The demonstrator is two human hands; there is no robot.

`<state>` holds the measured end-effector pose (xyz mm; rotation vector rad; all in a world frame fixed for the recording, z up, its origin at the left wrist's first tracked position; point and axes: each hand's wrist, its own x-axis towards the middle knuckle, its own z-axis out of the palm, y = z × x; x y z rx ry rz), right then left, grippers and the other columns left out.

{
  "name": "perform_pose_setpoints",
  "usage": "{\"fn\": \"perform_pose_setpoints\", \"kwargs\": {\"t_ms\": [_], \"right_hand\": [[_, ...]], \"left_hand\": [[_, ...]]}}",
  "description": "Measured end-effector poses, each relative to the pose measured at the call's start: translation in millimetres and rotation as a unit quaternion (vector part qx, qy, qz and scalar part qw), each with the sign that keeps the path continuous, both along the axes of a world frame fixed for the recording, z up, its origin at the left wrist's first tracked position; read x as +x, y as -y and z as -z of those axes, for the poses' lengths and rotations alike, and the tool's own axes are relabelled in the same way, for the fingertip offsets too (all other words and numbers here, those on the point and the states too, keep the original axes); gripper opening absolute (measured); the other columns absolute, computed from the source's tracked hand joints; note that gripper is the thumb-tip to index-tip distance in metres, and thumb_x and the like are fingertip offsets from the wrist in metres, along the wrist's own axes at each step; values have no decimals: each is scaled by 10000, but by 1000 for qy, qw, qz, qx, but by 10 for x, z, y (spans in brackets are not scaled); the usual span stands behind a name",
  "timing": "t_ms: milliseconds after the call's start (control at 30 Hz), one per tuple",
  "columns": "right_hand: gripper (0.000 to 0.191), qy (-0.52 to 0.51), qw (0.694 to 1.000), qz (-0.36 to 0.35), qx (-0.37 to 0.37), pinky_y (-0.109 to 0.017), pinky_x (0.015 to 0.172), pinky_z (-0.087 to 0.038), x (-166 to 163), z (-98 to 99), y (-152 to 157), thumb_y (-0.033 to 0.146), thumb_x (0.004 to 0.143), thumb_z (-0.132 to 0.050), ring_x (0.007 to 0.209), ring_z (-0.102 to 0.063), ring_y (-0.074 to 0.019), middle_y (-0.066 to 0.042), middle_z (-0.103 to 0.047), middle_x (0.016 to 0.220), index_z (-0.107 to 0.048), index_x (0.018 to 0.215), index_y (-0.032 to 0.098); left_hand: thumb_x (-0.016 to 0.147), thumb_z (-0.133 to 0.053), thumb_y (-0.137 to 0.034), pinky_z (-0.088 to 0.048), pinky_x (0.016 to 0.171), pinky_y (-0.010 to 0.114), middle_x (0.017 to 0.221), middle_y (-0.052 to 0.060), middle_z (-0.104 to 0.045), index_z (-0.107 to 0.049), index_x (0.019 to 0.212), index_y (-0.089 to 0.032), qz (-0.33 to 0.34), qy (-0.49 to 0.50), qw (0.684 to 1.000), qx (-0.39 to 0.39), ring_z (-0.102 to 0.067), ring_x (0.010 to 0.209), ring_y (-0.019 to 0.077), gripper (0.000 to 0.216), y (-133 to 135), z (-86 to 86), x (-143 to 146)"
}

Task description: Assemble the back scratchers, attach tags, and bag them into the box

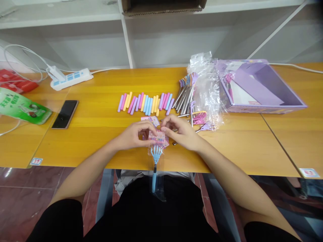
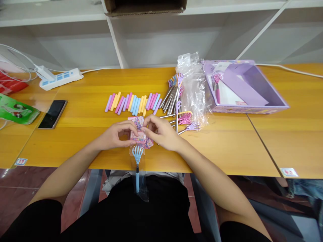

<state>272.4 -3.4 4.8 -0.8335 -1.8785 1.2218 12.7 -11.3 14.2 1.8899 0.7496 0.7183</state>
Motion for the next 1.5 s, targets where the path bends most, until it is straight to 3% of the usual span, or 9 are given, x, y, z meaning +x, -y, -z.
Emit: {"fn": "perform_pose_setpoints", "kwargs": {"t_ms": [167,433,600,933,1133,1267,1367,1433,1500], "right_hand": [[365,8,995,-82,-55,-256,636,-527,-43,58,28,414,1052,-719,674,-663,-126,37,-701,849,-592,1336,225],[417,-1,987,-111,-118,-253,688,-569,-57,100,67,374,1039,-731,752,-710,-131,-8,-787,981,-558,1379,206],[370,-31,977,-144,-155,-258,669,-574,-79,104,66,359,1046,-712,711,-689,-130,12,-751,914,-549,1346,216],[314,-42,970,-189,-148,-261,742,-560,-69,85,47,262,1052,-658,832,-683,-134,-11,-727,1035,-516,1328,219],[357,-35,967,-214,-137,-284,778,-591,-10,21,31,332,1055,-703,889,-700,-164,-18,-746,1046,-536,1358,249],[360,-44,957,-242,-156,-289,807,-596,35,-8,28,331,1087,-666,883,-698,-148,-11,-723,1042,-524,1407,244],[448,-54,952,-241,-181,-286,795,-600,43,-21,31,330,1073,-692,858,-702,-139,-6,-721,1036,-507,1472,246],[541,-69,949,-234,-201,-279,786,-601,38,-16,26,347,1039,-753,830,-702,-131,4,-716,1018,-482,1496,245],[602,-92,940,-234,-232,-275,777,-602,34,4,11,397,1000,-813,815,-709,-125,2,-717,1038,-457,1461,246]], "left_hand": [[994,-793,-390,-535,833,317,1006,75,-755,-784,1026,-195,4,12,1000,-22,-679,918,181,198,-20,33,-6],[938,-858,-363,-561,809,276,1028,31,-685,-628,1156,-213,-17,91,983,-157,-698,914,151,350,40,93,14],[925,-868,-335,-556,793,260,981,6,-654,-605,1125,-211,-10,75,984,-163,-671,860,127,353,51,78,18],[942,-854,-338,-545,784,254,974,4,-641,-607,1140,-213,22,91,978,-188,-650,847,120,340,46,77,-9],[940,-853,-317,-568,804,263,1011,23,-653,-609,1156,-211,38,90,973,-210,-668,886,131,343,39,53,-42],[924,-879,-346,-586,773,261,997,19,-662,-576,1063,-216,45,112,963,-239,-689,866,133,357,35,52,-52],[846,-948,-356,-623,776,307,1077,50,-714,-585,1163,-241,65,120,958,-251,-756,927,187,495,70,77,-27],[770,-998,-305,-649,839,356,1187,94,-747,-584,1293,-256,90,94,962,-239,-788,1060,248,668,113,93,15],[765,-990,-256,-654,908,388,1254,124,-764,-594,1336,-245,103,62,969,-216,-782,1157,276,695,155,105,63]]}}
